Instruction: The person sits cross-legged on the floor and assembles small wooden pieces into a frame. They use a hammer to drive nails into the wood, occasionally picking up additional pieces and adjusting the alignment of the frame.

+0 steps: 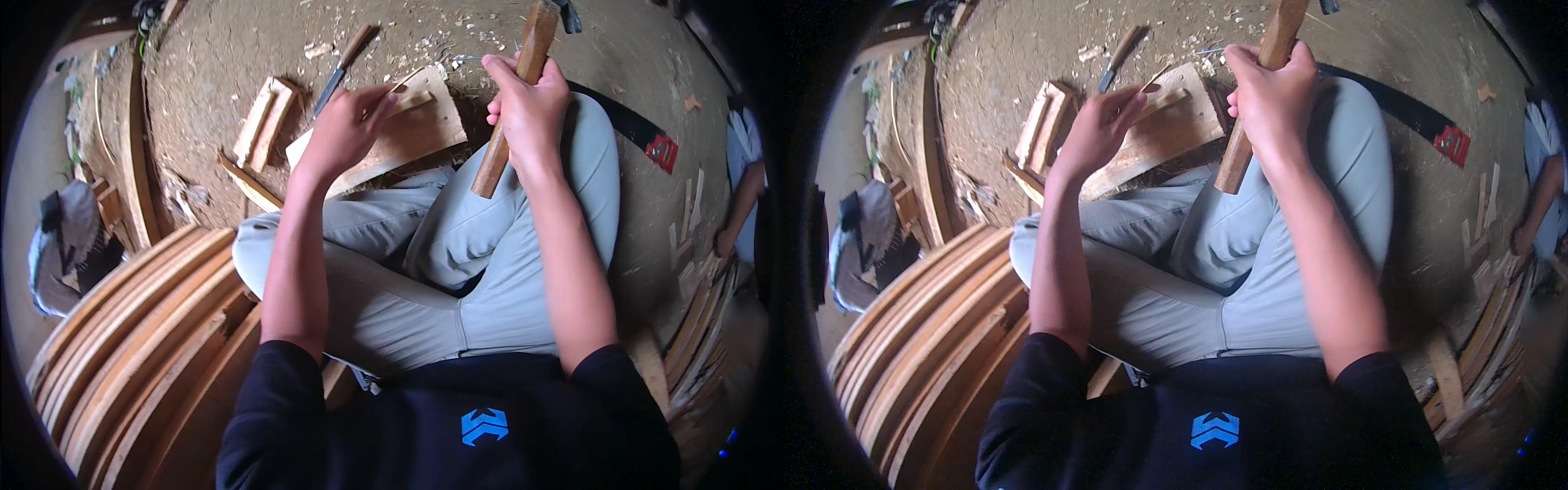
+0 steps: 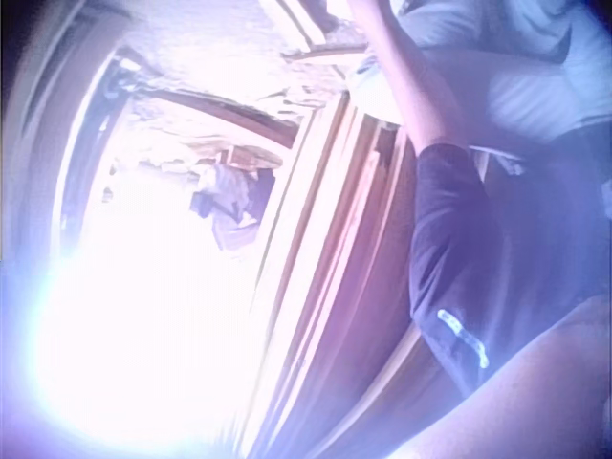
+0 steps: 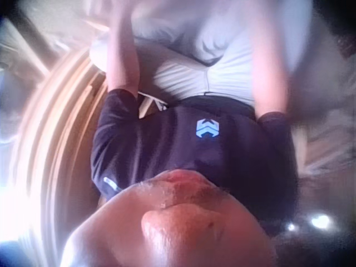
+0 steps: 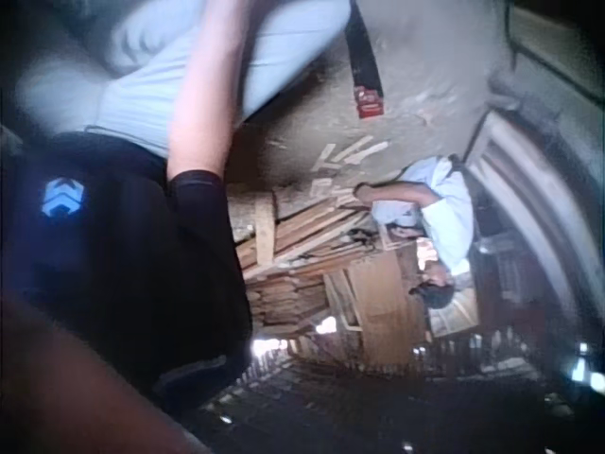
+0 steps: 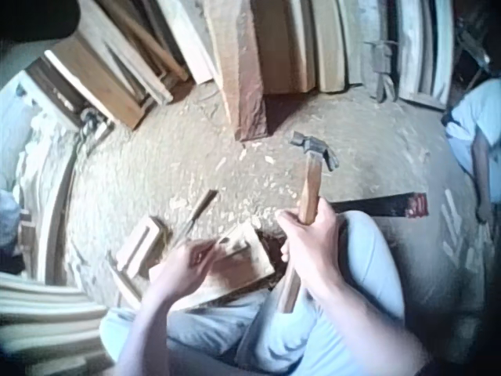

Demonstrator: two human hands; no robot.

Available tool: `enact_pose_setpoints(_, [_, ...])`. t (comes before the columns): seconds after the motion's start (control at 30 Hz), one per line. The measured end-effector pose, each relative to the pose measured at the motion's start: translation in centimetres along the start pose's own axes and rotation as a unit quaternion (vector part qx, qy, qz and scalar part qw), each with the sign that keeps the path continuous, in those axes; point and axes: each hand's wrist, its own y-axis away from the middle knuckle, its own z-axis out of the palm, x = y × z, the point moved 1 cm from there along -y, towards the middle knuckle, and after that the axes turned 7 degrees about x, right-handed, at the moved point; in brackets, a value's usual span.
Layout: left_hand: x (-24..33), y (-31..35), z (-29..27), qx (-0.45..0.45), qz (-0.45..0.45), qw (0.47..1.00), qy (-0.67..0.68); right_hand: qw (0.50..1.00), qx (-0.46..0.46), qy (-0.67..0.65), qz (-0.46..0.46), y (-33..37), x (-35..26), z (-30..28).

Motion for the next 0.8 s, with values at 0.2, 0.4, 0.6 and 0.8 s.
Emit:
enact_pose_setpoints(0.2, [-0.2,-0.2,0.7,0.098,0.032,0.994,-0.045,0.997,-0.035,0.058,-0.032,0.3,0.4,1.0])
enact_pose_setpoints(0.4, [-0.3,-0.4,0.5,0.058,-0.011,0.998,-0.029,0.991,-0.06,0.071,-0.096,0.9,0.9,1.6])
enact_pose_setpoints(0.6, [-1.2,-0.1,1.0,0.063,-0.005,0.998,0.001,0.976,-0.115,0.144,-0.114,1.2,1.7,1.9])
enact_pose_setpoints(0.8, [-1.6,-0.2,1.1,0.057,-0.012,0.998,0.016,0.932,-0.101,0.257,-0.236,0.4,3.3,2.0])
